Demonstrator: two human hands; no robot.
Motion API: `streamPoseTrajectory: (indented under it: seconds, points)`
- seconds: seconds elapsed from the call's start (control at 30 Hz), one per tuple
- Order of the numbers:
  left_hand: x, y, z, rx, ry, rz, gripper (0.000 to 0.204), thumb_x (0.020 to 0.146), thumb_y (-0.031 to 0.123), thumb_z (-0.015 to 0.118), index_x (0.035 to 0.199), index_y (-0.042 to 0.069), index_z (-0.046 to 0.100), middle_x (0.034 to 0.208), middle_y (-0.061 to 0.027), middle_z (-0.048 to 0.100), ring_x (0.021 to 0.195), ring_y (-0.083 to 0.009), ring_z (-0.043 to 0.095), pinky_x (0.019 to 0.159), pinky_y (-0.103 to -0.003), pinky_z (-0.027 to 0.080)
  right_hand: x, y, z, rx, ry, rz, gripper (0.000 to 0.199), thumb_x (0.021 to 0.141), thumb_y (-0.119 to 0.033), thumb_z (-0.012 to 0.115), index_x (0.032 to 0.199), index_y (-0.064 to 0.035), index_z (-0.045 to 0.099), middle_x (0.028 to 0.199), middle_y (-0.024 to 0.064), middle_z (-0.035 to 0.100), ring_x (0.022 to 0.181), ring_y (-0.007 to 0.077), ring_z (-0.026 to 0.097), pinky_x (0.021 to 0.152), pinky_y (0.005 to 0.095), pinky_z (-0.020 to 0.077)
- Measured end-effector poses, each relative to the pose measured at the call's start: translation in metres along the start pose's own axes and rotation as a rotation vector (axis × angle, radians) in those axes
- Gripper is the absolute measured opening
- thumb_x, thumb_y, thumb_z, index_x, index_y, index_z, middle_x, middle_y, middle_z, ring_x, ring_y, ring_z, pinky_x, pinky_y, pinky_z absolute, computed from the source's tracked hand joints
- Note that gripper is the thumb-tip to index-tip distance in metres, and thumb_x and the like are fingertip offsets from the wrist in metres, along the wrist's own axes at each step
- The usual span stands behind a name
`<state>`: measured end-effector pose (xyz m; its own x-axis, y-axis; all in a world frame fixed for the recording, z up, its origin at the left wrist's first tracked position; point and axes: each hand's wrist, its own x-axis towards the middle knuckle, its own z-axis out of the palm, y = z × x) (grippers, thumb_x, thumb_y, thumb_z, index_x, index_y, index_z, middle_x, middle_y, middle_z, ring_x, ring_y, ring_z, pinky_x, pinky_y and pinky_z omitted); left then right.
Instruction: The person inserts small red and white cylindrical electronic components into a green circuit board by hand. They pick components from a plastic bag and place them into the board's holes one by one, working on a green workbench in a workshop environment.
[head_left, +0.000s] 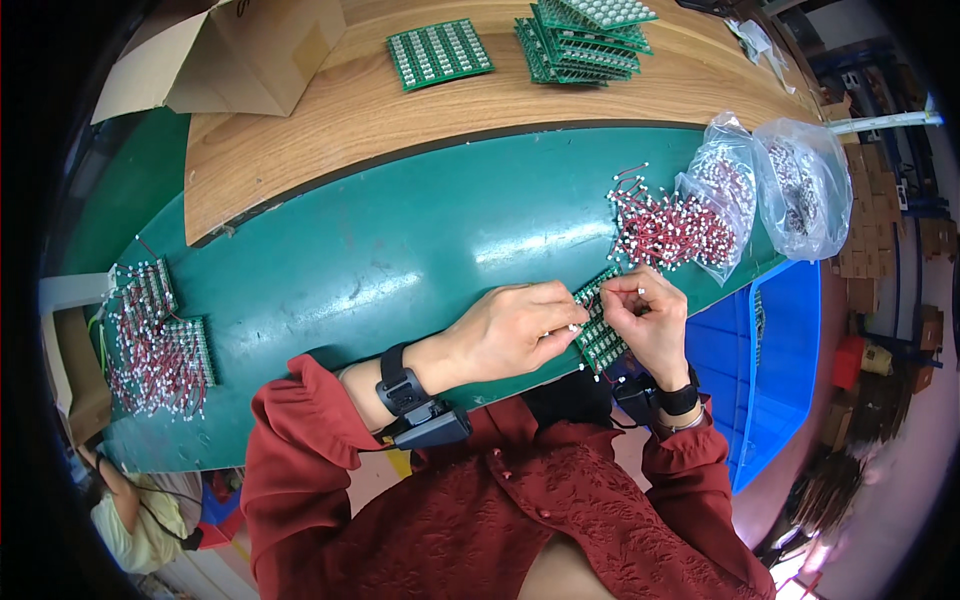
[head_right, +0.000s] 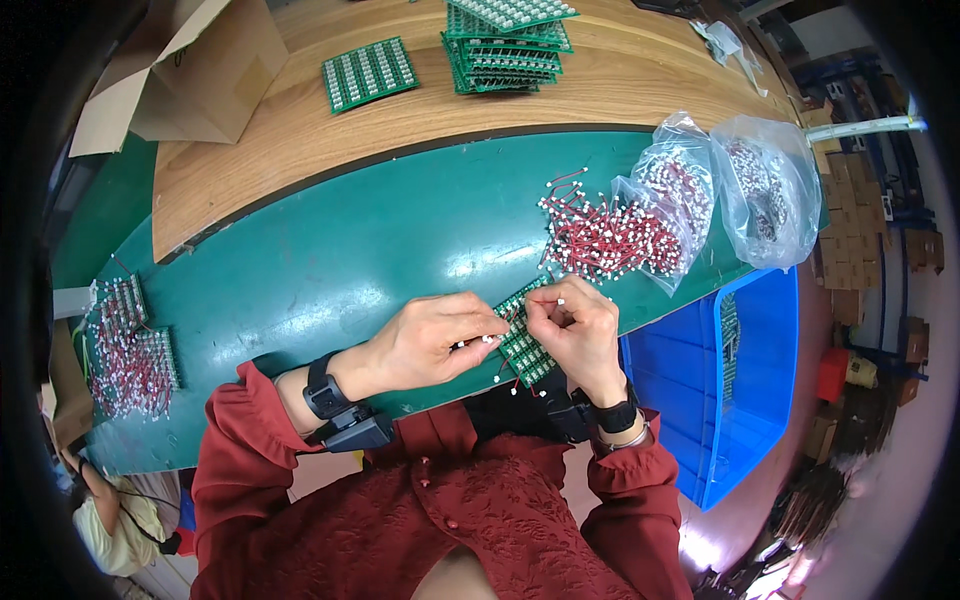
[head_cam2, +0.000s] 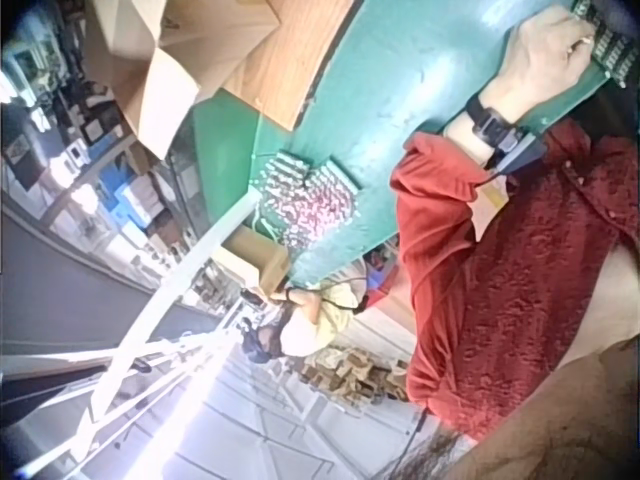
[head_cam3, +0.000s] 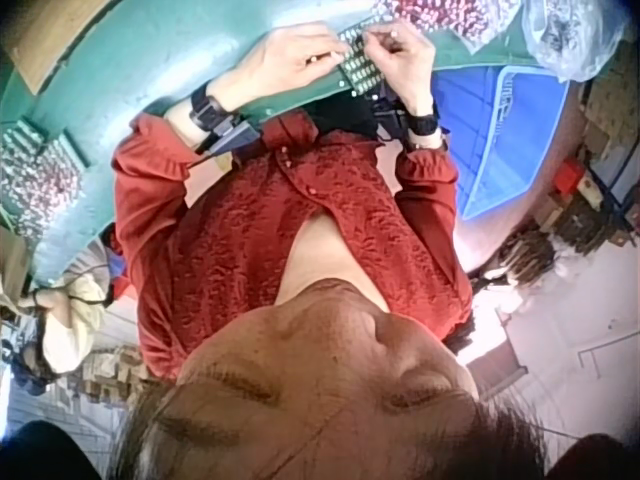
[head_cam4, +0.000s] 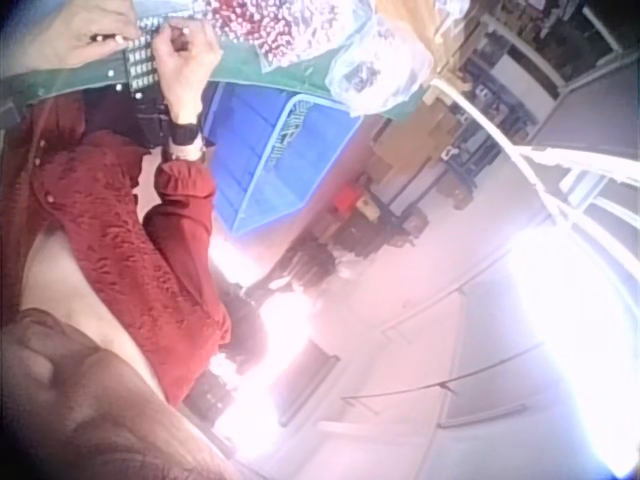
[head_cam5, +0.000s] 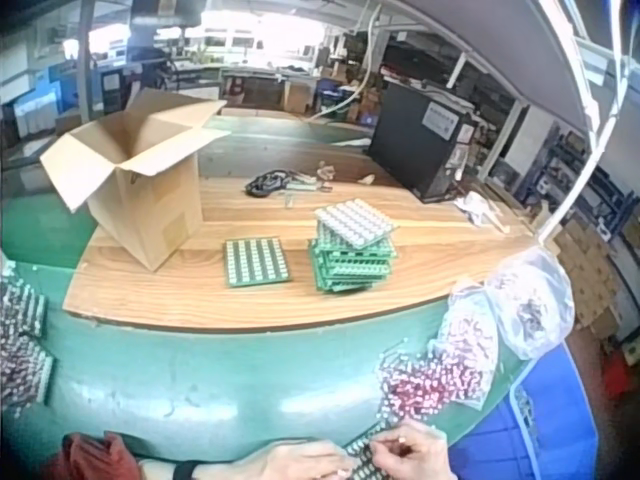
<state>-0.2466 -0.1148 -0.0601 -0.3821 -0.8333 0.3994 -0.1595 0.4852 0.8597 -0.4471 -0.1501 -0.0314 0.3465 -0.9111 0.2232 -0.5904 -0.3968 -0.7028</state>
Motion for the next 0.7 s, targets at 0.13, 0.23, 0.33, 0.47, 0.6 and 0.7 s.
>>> streamPoseTrajectory:
  seconds: [0.13, 0.23, 0.33, 0.47, 0.6, 0.7]
  points:
    - [0.000, 0.000, 0.000, 0.002, -0.004, -0.012, 0.020, 0.078, 0.001, 0.066, 0.098, 0.002, 0.066, 0.088, -0.0104, 0.063, 0.075, -0.0244, 0.063, 0.065, -0.032, 0.053, 0.001, -0.001, 0.000, -0.002, -0.011, -0.022, 0.011, 0.070, 0.004, 0.068, 0.077, -0.0036, 0.065, 0.067, 0.0027, 0.058, 0.050, 0.0070, 0.054, 0.044, 0.0210, 0.0417]
    - [0.000, 0.001, 0.000, 0.002, 0.001, -0.003, 0.020, 0.078, 0.001, 0.066, 0.098, 0.002, 0.066, 0.088, -0.0104, 0.063, 0.075, -0.0246, 0.063, 0.065, -0.033, 0.053, 0.001, 0.000, -0.001, -0.018, -0.027, -0.036, 0.012, 0.070, 0.005, 0.067, 0.078, -0.0038, 0.065, 0.067, 0.0029, 0.057, 0.050, 0.0079, 0.054, 0.045, 0.0218, 0.0420]
    - [0.000, 0.001, -0.001, 0.003, -0.004, -0.005, 0.020, 0.078, 0.001, 0.066, 0.098, 0.002, 0.066, 0.088, -0.0105, 0.063, 0.075, -0.0248, 0.063, 0.065, -0.033, 0.053, 0.003, -0.003, -0.003, -0.043, -0.054, -0.062, 0.013, 0.069, 0.006, 0.067, 0.078, -0.0038, 0.065, 0.067, 0.0035, 0.056, 0.050, 0.0097, 0.054, 0.045, 0.0232, 0.0422]
    - [-0.001, 0.000, 0.001, 0.004, 0.007, 0.007, 0.020, 0.078, 0.001, 0.066, 0.097, 0.002, 0.066, 0.088, -0.0110, 0.063, 0.076, -0.0253, 0.063, 0.065, -0.033, 0.053, 0.010, -0.008, -0.005, -0.105, -0.109, -0.142, 0.013, 0.068, 0.007, 0.066, 0.077, -0.0032, 0.064, 0.067, 0.0044, 0.055, 0.049, 0.0121, 0.054, 0.046, 0.0252, 0.0423]
    - [0.000, -0.001, 0.001, -0.006, 0.015, 0.019, 0.019, 0.078, 0.001, 0.066, 0.097, 0.001, 0.066, 0.087, -0.0114, 0.063, 0.075, -0.0257, 0.063, 0.065, -0.033, 0.053, 0.012, -0.007, -0.007, -0.095, -0.138, -0.133, 0.014, 0.067, 0.008, 0.066, 0.076, -0.0027, 0.063, 0.066, 0.0033, 0.054, 0.051, 0.0102, 0.052, 0.046, 0.0238, 0.0412]
    - [-0.001, -0.001, 0.002, -0.013, 0.019, 0.016, 0.018, 0.078, 0.001, 0.066, 0.097, 0.001, 0.066, 0.087, -0.0115, 0.063, 0.075, -0.0259, 0.063, 0.065, -0.034, 0.052, 0.012, -0.006, -0.008, -0.069, -0.149, -0.100, 0.014, 0.068, 0.008, 0.066, 0.076, -0.0024, 0.062, 0.066, 0.0030, 0.054, 0.051, 0.0091, 0.052, 0.046, 0.0231, 0.0409]
